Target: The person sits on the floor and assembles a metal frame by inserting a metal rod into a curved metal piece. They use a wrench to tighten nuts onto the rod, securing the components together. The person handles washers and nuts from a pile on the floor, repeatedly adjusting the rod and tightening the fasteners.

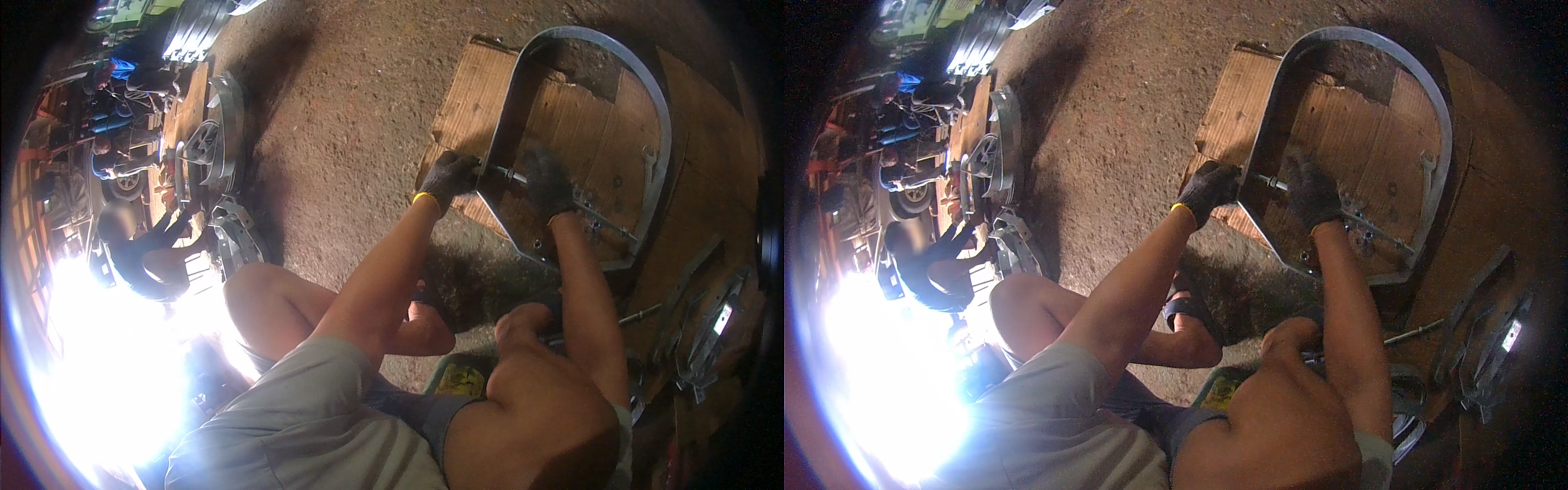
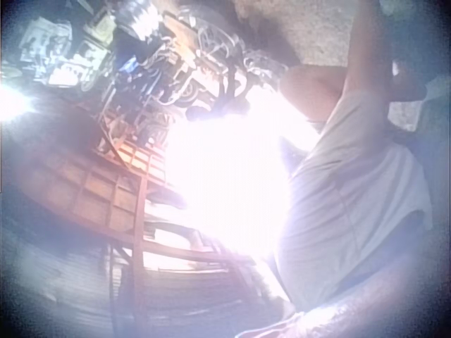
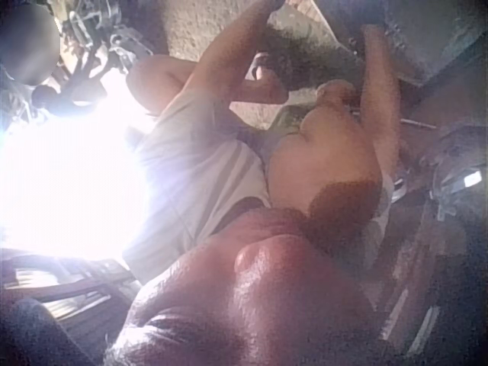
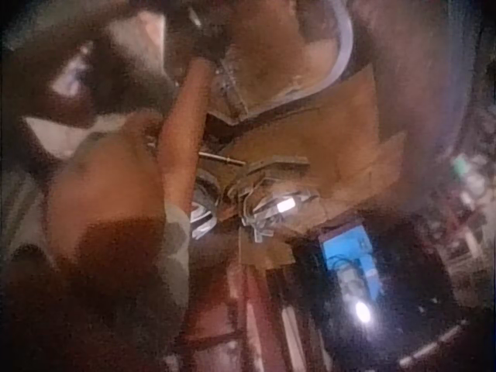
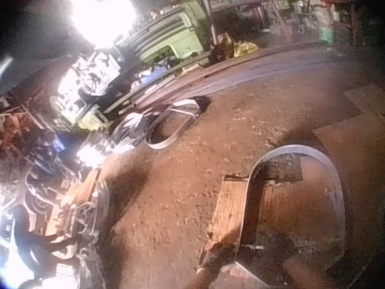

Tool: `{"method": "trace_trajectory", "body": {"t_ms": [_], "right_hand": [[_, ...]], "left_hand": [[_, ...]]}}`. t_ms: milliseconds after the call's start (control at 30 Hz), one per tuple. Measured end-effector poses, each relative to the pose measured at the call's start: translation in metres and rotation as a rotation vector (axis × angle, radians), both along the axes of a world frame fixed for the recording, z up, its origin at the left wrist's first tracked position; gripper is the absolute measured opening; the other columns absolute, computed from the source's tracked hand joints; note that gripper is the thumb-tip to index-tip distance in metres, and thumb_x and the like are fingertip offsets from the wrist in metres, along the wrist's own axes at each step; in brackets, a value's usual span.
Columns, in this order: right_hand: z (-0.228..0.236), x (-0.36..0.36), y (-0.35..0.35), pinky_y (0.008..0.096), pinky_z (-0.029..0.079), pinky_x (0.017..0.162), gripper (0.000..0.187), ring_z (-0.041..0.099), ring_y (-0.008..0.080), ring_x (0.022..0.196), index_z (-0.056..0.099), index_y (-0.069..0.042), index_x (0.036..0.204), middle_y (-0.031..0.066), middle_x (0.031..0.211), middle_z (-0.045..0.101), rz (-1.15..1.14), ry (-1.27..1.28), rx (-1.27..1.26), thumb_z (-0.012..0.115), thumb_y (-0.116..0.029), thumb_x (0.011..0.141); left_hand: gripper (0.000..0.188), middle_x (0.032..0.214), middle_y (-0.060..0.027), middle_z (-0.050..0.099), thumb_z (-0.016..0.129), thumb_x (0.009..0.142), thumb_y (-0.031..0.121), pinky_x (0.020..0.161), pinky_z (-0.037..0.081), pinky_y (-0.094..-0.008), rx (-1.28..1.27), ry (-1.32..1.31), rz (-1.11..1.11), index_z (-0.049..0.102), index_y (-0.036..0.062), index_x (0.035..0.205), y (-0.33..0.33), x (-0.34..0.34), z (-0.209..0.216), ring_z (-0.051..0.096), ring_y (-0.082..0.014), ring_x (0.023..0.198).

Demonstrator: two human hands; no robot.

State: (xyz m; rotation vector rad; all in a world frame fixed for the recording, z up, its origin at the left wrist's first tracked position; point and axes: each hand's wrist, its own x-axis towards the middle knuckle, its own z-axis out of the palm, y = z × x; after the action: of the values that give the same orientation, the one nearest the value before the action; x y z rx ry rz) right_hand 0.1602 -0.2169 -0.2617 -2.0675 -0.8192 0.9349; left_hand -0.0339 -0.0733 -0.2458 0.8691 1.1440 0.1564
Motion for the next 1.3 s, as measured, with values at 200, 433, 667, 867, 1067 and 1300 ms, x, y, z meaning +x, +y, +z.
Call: {"method": "trace_trajectory", "body": {"t_ms": [200,433,667,867,1067,1300], "right_hand": [[0.026,-0.012,0.002,0.0497,0.051,0.097,0.035,0.064,0.0427,0.111,0.064,-0.007,0.124,0.0231,0.113,0.068,0.265,-0.305,0.182,0.064,-0.021,0.093],[0.028,-0.005,0.009,0.0488,0.051,0.096,0.036,0.065,0.0433,0.110,0.063,-0.006,0.126,0.0247,0.115,0.069,0.079,-0.129,0.070,0.062,-0.023,0.094],[0.012,-0.004,0.016,0.0457,0.048,0.103,0.049,0.062,0.0385,0.121,0.060,-0.004,0.133,0.0228,0.130,0.065,0.121,-0.033,0.097,0.067,-0.033,0.095],[0.013,0.006,0.014,0.0464,0.045,0.109,0.055,0.058,0.0381,0.129,0.059,-0.009,0.136,0.0206,0.138,0.061,0.261,0.006,0.098,0.068,-0.044,0.094],[-0.010,0.014,0.006,0.0442,0.048,0.106,0.056,0.058,0.0376,0.128,0.056,-0.013,0.139,0.0179,0.141,0.059,0.223,-0.149,0.178,0.070,-0.038,0.092],[0.020,0.001,0.010,0.0448,0.047,0.107,0.056,0.057,0.0378,0.130,0.055,-0.012,0.140,0.0186,0.144,0.057,0.389,-0.302,0.093,0.069,-0.034,0.091]], "left_hand": [[0.027,0.095,-0.0069,0.067,0.064,0.099,0.028,0.074,0.057,-0.0329,-0.005,0.024,-0.027,0.062,0.0045,0.113,-0.002,-0.003,0.015,0.068,-0.0187,0.082],[0.035,0.098,-0.0070,0.069,0.066,0.099,0.031,0.075,0.057,-0.0320,0.107,-0.087,-0.015,0.061,0.0022,0.118,-0.010,-0.014,0.001,0.069,-0.0185,0.087],[0.027,0.090,-0.0070,0.070,0.068,0.099,0.026,0.074,0.053,-0.0301,0.382,0.083,-0.046,0.067,0.0000,0.103,-0.043,-0.008,0.008,0.065,-0.0142,0.080],[0.027,0.088,-0.0045,0.069,0.069,0.098,0.028,0.074,0.052,-0.0295,0.421,0.201,-0.095,0.066,0.0015,0.101,-0.044,-0.006,0.012,0.063,-0.0137,0.079],[0.029,0.088,-0.0042,0.067,0.072,0.096,0.030,0.075,0.052,-0.0301,0.280,0.026,-0.108,0.063,0.0029,0.099,-0.034,-0.004,0.004,0.063,-0.0148,0.080],[0.031,0.097,-0.0075,0.070,0.072,0.095,0.029,0.079,0.054,-0.0312,0.211,0.051,-0.099,0.064,0.0014,0.105,-0.028,-0.012,0.005,0.065,-0.0162,0.085]]}}
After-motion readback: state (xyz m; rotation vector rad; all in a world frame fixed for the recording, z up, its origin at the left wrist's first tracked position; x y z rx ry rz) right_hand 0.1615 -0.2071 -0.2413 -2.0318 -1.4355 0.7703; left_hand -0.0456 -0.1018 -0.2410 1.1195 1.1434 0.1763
